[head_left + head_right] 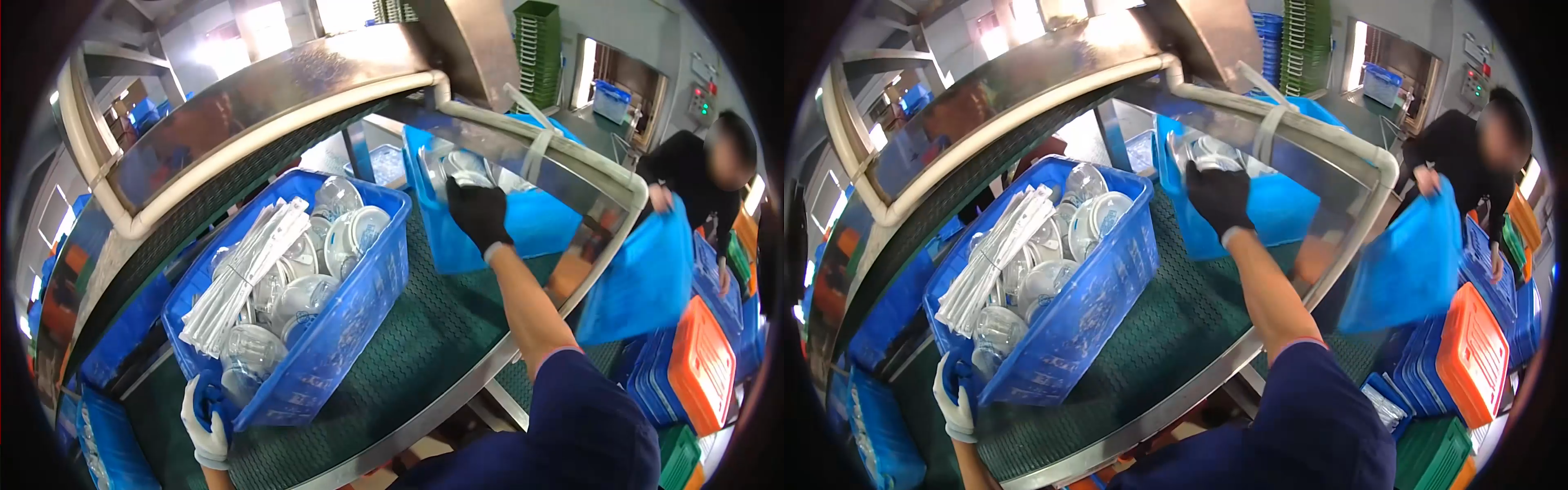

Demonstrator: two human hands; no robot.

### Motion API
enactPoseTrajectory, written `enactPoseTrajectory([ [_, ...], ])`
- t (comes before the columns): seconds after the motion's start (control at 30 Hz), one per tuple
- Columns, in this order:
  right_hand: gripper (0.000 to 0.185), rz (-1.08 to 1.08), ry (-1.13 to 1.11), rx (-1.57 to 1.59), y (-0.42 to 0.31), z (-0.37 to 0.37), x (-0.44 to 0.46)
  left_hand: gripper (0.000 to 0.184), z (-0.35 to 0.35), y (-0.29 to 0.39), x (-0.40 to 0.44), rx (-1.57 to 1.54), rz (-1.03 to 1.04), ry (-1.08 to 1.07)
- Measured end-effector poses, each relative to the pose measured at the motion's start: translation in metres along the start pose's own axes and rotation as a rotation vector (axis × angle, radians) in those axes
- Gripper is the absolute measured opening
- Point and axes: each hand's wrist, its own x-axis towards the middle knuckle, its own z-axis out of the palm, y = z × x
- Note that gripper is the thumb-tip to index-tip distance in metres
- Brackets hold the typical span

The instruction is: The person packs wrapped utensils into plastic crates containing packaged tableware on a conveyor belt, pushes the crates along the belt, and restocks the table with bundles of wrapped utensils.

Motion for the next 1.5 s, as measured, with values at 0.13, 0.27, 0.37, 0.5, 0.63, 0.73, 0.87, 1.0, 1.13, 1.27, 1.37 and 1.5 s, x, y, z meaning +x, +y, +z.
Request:
enactPoseTrajectory([
  [0.13, 0.019, 0.094, 0.330, 0.325, -0.032, -0.092, -0.075, 0.064, -0.007, -0.054, 0.000, 0.021, 0.067, 0.080],
  [0.27, 0.009, -0.316, 0.157, 0.844, -0.126, -0.127, -0.112, 0.064, -0.027, -0.096, 0.010, 0.012, 0.082, 0.100],
  [0.37, 0.018, -0.399, 0.065, 0.930, -0.199, -0.111, -0.103, 0.068, -0.027, -0.118, 0.026, -0.100, 0.055, 0.130],
  [0.5, 0.022, -0.477, -0.012, 0.797, -0.234, -0.097, -0.086, 0.072, -0.050, -0.116, 0.035, -0.217, -0.012, 0.108],
  [0.63, 0.042, -0.431, -0.279, 0.798, -0.248, -0.092, -0.085, 0.073, -0.063, -0.134, 0.034, -0.257, -0.059, 0.102],
  [0.73, 0.048, -0.401, -0.202, 0.784, -0.256, -0.092, -0.087, 0.074, -0.071, -0.149, 0.034, -0.278, -0.151, 0.097],
  [0.87, 0.051, -0.367, -0.258, 0.790, -0.255, -0.100, -0.081, 0.077, -0.073, -0.132, 0.044, -0.339, -0.346, 0.028],
  [1.0, 0.051, -0.377, -0.231, 0.743, -0.253, -0.112, -0.085, 0.079, -0.069, -0.122, 0.049, -0.417, -0.380, 0.012],
  [1.13, 0.048, -0.357, -0.222, 0.747, -0.235, -0.120, -0.074, 0.079, -0.056, -0.082, 0.055, -0.407, -0.379, 0.069],
  [1.27, 0.043, -0.273, -0.134, 0.757, -0.238, -0.138, -0.067, 0.079, -0.064, -0.055, 0.045, -0.339, -0.298, 0.067],
  [1.37, 0.043, -0.294, -0.017, 0.763, -0.247, -0.123, -0.060, 0.073, -0.067, 0.004, 0.055, -0.274, -0.410, 0.108],
  [1.5, 0.036, -0.383, -0.026, 0.763, -0.238, -0.116, -0.056, 0.067, -0.059, -0.021, 0.055, -0.060, -0.433, 0.202],
])
